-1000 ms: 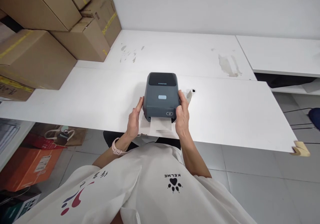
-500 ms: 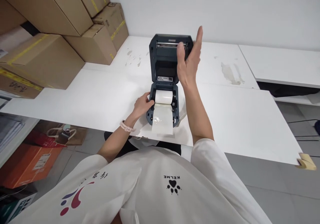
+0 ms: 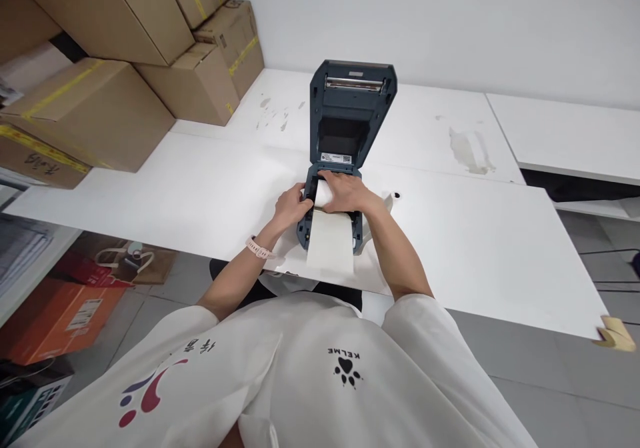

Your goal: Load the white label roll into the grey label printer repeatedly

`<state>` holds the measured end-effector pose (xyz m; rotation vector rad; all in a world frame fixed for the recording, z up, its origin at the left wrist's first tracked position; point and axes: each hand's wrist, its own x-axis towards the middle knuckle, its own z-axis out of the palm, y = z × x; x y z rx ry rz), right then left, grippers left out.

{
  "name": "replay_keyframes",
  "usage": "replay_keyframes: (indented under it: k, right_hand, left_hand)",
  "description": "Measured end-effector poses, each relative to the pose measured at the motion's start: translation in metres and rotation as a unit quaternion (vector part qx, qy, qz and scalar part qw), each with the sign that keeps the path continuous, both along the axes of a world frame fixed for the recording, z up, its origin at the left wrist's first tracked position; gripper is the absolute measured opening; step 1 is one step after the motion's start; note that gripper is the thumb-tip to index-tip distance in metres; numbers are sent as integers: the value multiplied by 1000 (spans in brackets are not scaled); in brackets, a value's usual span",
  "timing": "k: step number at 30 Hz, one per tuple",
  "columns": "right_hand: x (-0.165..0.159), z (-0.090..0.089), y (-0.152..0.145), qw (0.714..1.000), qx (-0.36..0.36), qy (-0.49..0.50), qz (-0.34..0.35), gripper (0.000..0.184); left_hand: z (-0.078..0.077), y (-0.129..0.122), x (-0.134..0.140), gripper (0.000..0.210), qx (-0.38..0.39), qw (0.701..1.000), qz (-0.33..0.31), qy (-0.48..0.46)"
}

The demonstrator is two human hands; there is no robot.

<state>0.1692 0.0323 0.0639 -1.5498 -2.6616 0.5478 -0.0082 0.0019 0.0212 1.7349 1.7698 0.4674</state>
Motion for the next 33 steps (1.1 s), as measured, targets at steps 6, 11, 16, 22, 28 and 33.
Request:
replay_keyframes:
  k: [6,11,16,22,28,33]
  right_hand:
    - [72,55,-37,962,2,272,8,92]
    - [122,49,-27,927,86,338,-136,84]
    - [129,-20,31,887,43,403,-222,101]
    - [131,-59,46,905,-33,356,-231,101]
    - [185,-69,-2,828,-79,504,-233,72]
    - [172,-93,-30,836,-158,470,-235,67]
  left_hand:
    - [2,-4,-2,57,6,1000,-11,-27]
    - [2,-4,-3,57,5,999,-6,-34]
    - [4,-5,-2,58,0,999,-4,-34]
    - [6,-5,0,59,-6,1000,8,-25]
    - [5,-4,0,58,3,1000,12,-28]
    - [4,-5,0,59,7,999,9,-40]
